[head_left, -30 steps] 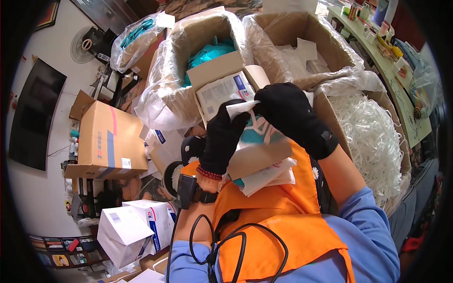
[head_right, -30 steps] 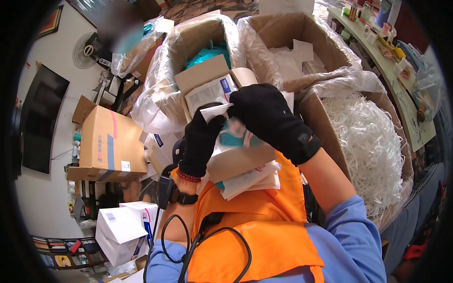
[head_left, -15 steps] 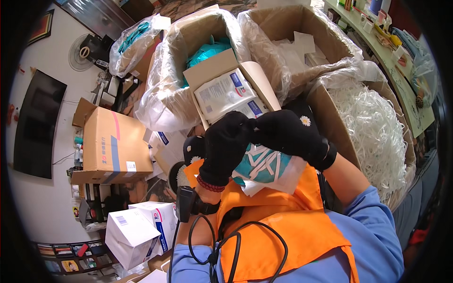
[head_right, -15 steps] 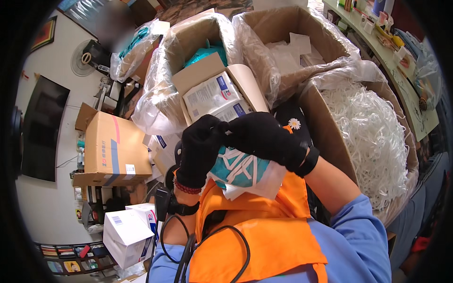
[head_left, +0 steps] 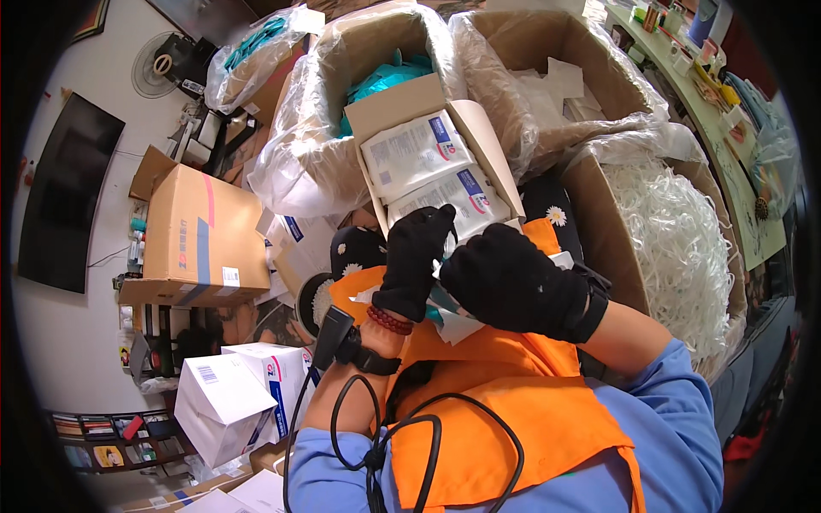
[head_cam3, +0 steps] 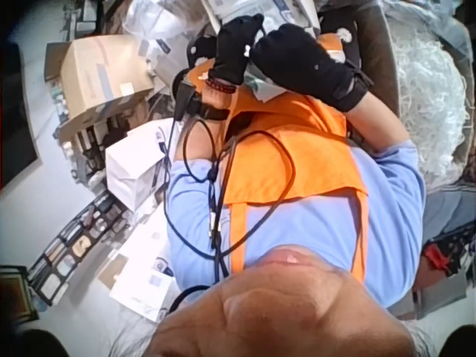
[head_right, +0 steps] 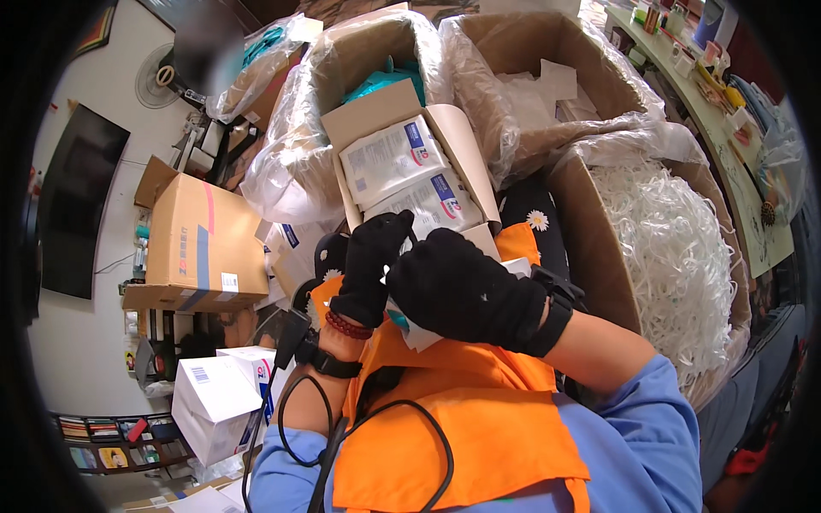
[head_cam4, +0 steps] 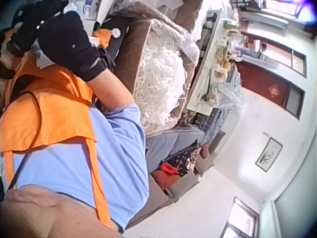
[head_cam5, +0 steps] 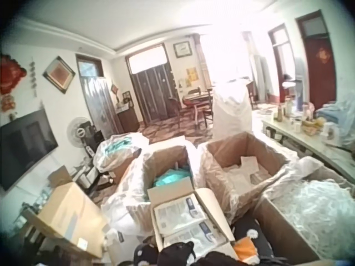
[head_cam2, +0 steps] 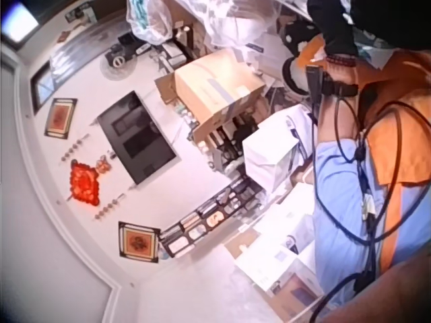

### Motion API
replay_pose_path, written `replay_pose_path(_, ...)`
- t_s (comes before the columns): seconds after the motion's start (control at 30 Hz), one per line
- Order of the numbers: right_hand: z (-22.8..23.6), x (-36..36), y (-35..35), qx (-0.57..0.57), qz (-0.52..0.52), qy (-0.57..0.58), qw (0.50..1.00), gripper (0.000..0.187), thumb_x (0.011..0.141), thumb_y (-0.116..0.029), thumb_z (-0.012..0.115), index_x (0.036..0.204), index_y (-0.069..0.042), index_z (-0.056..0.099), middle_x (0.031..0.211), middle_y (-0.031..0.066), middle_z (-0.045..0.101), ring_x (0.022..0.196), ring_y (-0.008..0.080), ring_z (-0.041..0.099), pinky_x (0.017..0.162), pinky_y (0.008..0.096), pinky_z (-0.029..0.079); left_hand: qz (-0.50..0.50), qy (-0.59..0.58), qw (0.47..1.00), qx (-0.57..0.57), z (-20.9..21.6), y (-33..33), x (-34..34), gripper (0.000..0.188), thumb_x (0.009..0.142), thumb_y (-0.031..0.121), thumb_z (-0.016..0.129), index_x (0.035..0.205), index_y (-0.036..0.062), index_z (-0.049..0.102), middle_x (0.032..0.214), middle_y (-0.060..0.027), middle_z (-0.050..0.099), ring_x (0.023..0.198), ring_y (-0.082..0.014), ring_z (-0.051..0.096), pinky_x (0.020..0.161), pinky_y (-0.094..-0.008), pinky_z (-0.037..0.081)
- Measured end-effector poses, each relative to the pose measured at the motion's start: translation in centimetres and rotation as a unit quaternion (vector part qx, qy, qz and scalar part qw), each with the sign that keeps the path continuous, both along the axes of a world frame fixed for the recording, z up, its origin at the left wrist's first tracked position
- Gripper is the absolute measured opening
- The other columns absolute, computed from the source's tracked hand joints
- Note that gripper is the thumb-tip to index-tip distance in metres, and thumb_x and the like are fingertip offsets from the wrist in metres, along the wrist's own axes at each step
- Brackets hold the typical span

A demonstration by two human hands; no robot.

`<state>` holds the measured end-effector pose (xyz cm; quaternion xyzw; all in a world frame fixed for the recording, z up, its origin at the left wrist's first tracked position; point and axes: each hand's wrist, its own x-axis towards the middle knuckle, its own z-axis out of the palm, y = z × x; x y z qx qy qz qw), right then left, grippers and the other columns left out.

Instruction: The person removes paper packets from a small cardboard box and sets them aside. They then take green face masks from a large bin, untangle the straps, and place the masks into the small box.

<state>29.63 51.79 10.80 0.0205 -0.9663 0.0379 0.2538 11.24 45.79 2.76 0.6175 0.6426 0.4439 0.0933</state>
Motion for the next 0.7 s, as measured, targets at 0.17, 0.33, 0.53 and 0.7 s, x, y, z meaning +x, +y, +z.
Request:
replay_pose_path(0.17, 1.1, 0.5, -0.8, 0.092, 0.002, 0.012, 0.996, 0.01, 0.075, -0.018, 0.063, 0.075, -0.009, 0.057, 0.068, 0.0038, 0.047, 0.06, 0.0179, 0.049, 0.057, 0.0332, 0.037, -0.016, 0.243, 0.965, -0.098, 0.5, 1.4, -0.5, 0.03, 0.084, 0.004, 0.06, 0.114, 0.0047, 0.064, 0.085, -0.0097, 0.067, 0.082, -0.0278, 0.066, 0.072, -0.0402, 0.053)
replay_pose_path(0.33, 2.3, 1.1, -2.1, 0.101, 0.026, 0.041, 0.994, 0.013, 0.074, -0.018, 0.063, 0.07, -0.009, 0.054, 0.064, 0.0023, 0.041, 0.056, 0.016, 0.044, 0.052, 0.0339, 0.033, 0.059, 0.025, 0.996, -0.065, 1.2, 1.2, -1.0, 0.023, 0.097, 0.012, 0.055, 0.114, -0.0002, 0.064, 0.076, -0.0086, 0.064, 0.067, -0.0223, 0.063, 0.063, -0.0348, 0.051)
replay_pose_path(0.53, 3.3, 2.8, -3.3, 0.118, 0.089, 0.095, 0.984, 0.015, 0.082, -0.016, 0.064, 0.078, -0.002, 0.063, 0.07, 0.0087, 0.059, 0.054, 0.0135, 0.051, 0.046, 0.0278, 0.032, 0.148, -0.141, 0.962, -0.178, -2.4, 3.3, -6.2, 0.037, 0.104, 0.021, 0.042, 0.086, 0.0029, 0.068, 0.077, -0.014, 0.07, 0.064, -0.0282, 0.063, 0.063, -0.0374, 0.048)
replay_pose_path(0.7, 2.1, 3.0, -2.7, 0.153, 0.11, 0.134, 0.973, 0.019, 0.087, -0.019, 0.061, 0.076, -0.003, 0.065, 0.07, 0.0071, 0.059, 0.055, 0.0123, 0.051, 0.047, 0.0262, 0.037, 0.184, 0.129, 0.963, -0.147, 1.6, 2.9, -3.3, 0.03, 0.091, 0.034, 0.066, 0.085, 0.0051, 0.068, 0.074, -0.0134, 0.066, 0.074, -0.0328, 0.066, 0.072, -0.0409, 0.051)
